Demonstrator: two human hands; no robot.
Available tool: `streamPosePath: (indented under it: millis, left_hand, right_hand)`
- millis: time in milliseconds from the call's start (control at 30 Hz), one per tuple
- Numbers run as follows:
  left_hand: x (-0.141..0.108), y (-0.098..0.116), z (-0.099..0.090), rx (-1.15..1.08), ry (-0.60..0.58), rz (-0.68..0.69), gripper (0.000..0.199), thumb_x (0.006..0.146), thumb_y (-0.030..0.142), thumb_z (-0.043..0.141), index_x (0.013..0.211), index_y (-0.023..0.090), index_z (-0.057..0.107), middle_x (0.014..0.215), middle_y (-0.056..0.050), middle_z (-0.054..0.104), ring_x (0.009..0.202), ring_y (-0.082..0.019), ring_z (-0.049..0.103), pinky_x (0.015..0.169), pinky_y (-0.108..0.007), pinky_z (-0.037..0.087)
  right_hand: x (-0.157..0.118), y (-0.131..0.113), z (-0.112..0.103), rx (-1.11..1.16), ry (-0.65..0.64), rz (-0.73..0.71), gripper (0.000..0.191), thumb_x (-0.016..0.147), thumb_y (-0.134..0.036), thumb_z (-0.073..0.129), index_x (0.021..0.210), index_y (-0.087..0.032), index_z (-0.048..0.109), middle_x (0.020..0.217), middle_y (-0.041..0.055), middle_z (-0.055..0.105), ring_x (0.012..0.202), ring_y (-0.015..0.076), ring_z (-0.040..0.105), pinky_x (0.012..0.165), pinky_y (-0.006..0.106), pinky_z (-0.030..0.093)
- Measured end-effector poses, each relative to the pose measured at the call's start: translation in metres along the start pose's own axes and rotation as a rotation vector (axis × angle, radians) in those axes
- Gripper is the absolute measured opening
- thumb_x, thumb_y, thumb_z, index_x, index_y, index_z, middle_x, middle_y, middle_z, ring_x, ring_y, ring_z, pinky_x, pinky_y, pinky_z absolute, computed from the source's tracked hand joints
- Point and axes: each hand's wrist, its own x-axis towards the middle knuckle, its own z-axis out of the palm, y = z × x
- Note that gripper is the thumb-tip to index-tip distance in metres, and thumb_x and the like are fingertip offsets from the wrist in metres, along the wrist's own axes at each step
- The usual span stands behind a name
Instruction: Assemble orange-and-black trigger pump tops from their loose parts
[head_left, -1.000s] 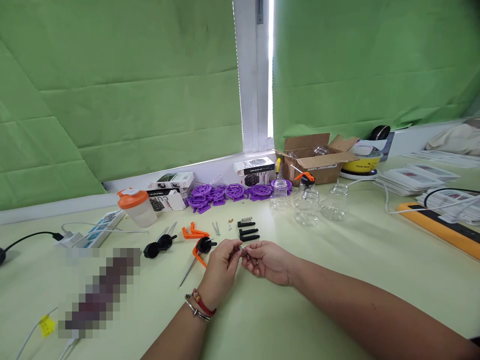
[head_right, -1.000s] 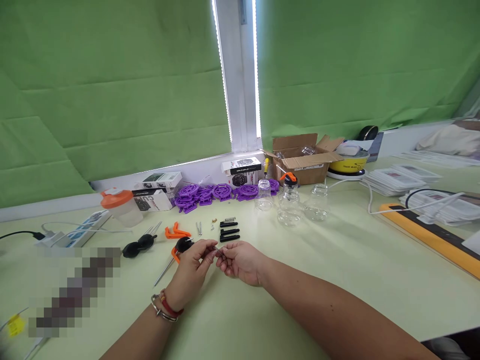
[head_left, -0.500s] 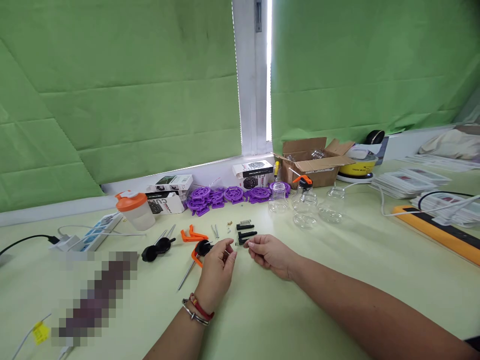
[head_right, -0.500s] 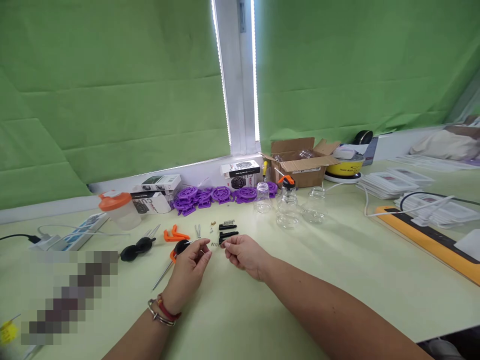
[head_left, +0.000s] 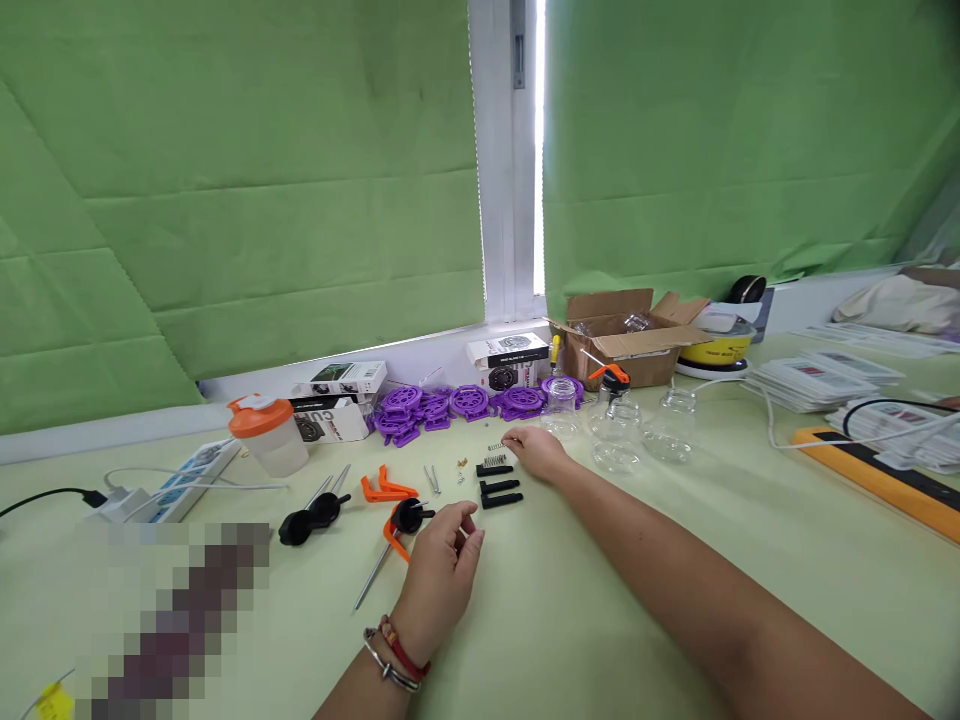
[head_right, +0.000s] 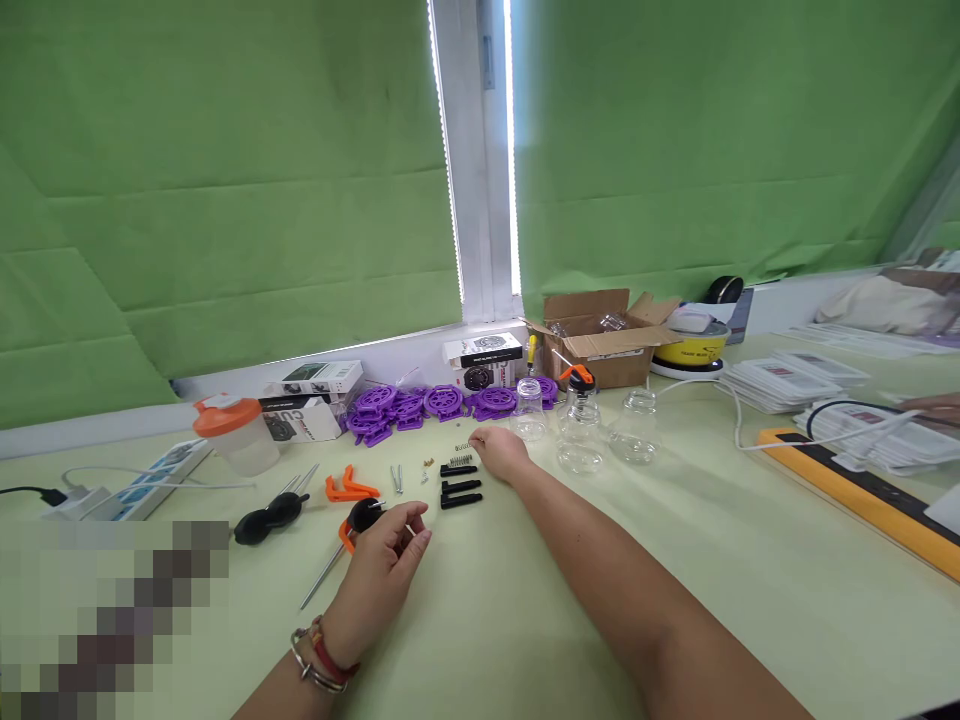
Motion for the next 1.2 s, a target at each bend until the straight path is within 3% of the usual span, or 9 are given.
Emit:
streamPosePath:
  millis: [233, 400, 567, 767, 933, 1067, 1200]
  left_hand:
    - [0.000, 0.001, -0.001, 0.022, -0.021, 0.000, 0.026, 0.080, 0.033, 0.054, 0.101, 0.020, 0.061, 0.082, -0.005, 0.061, 0.064, -0.015, 0.051, 0.059, -0.026, 0.040]
    - [-0.001, 0.003, -0.001, 0.045, -0.042, 0.009, 0.025, 0.081, 0.032, 0.052, 0.101, 0.020, 0.061, 0.082, -0.004, 0.061, 0.063, -0.014, 0.050, 0.060, -0.026, 0.040]
    - [0.000, 0.002, 0.000, 0.025, -0.037, 0.008, 0.027, 0.080, 0.033, 0.053, 0.103, 0.020, 0.061, 0.084, -0.005, 0.061, 0.065, -0.015, 0.051, 0.060, -0.026, 0.040]
    - [-0.001, -0.001, 0.001, 0.035, -0.043, 0.022, 0.026, 0.081, 0.032, 0.052, 0.103, 0.021, 0.060, 0.084, -0.004, 0.061, 0.065, -0.014, 0.050, 0.060, -0.026, 0.040]
    - [-0.001, 0.001, 0.000, 0.059, -0.058, 0.034, 0.026, 0.082, 0.031, 0.051, 0.103, 0.020, 0.059, 0.082, -0.004, 0.060, 0.062, -0.013, 0.049, 0.060, -0.026, 0.040]
    - [-0.002, 0.002, 0.000, 0.090, -0.078, 0.044, 0.027, 0.083, 0.031, 0.048, 0.105, 0.020, 0.057, 0.084, -0.004, 0.060, 0.064, -0.014, 0.050, 0.061, -0.027, 0.041]
    - [-0.003, 0.002, 0.001, 0.119, -0.100, 0.043, 0.027, 0.084, 0.031, 0.046, 0.106, 0.019, 0.055, 0.086, -0.003, 0.059, 0.066, -0.014, 0.051, 0.063, -0.028, 0.042]
  right_hand:
    - [0.001, 0.001, 0.003, -0.099, -0.065, -0.051, 0.026, 0.085, -0.031, 0.046, 0.094, -0.025, 0.069, 0.100, 0.0033, 0.068, 0.093, 0.0204, 0.058, 0.076, 0.028, 0.039]
    - [0.000, 0.004, 0.001, -0.070, -0.061, -0.062, 0.029, 0.086, -0.024, 0.041, 0.102, -0.020, 0.065, 0.104, 0.0068, 0.066, 0.095, 0.0198, 0.056, 0.079, 0.028, 0.040]
    - [0.001, 0.002, -0.004, 0.018, -0.077, -0.107, 0.035, 0.083, -0.010, 0.034, 0.109, -0.016, 0.057, 0.095, 0.0052, 0.064, 0.079, 0.0128, 0.057, 0.069, 0.022, 0.041]
    - [-0.006, -0.014, -0.006, 0.107, 0.023, -0.186, 0.030, 0.085, -0.013, 0.034, 0.110, -0.018, 0.051, 0.086, 0.0026, 0.062, 0.067, 0.0104, 0.056, 0.061, 0.021, 0.039]
    - [-0.008, -0.025, 0.000, -0.020, 0.159, -0.197, 0.017, 0.087, -0.024, 0.045, 0.095, -0.022, 0.059, 0.085, 0.0020, 0.068, 0.078, 0.0146, 0.059, 0.076, 0.027, 0.038]
    - [-0.005, -0.024, 0.010, 0.054, 0.083, -0.316, 0.019, 0.088, -0.025, 0.046, 0.097, -0.021, 0.062, 0.088, 0.0026, 0.072, 0.084, 0.0159, 0.063, 0.093, 0.034, 0.032]
    - [-0.003, -0.018, 0.019, 0.144, -0.028, -0.375, 0.024, 0.088, -0.027, 0.046, 0.107, -0.022, 0.060, 0.096, 0.0036, 0.072, 0.093, 0.0178, 0.064, 0.097, 0.037, 0.031]
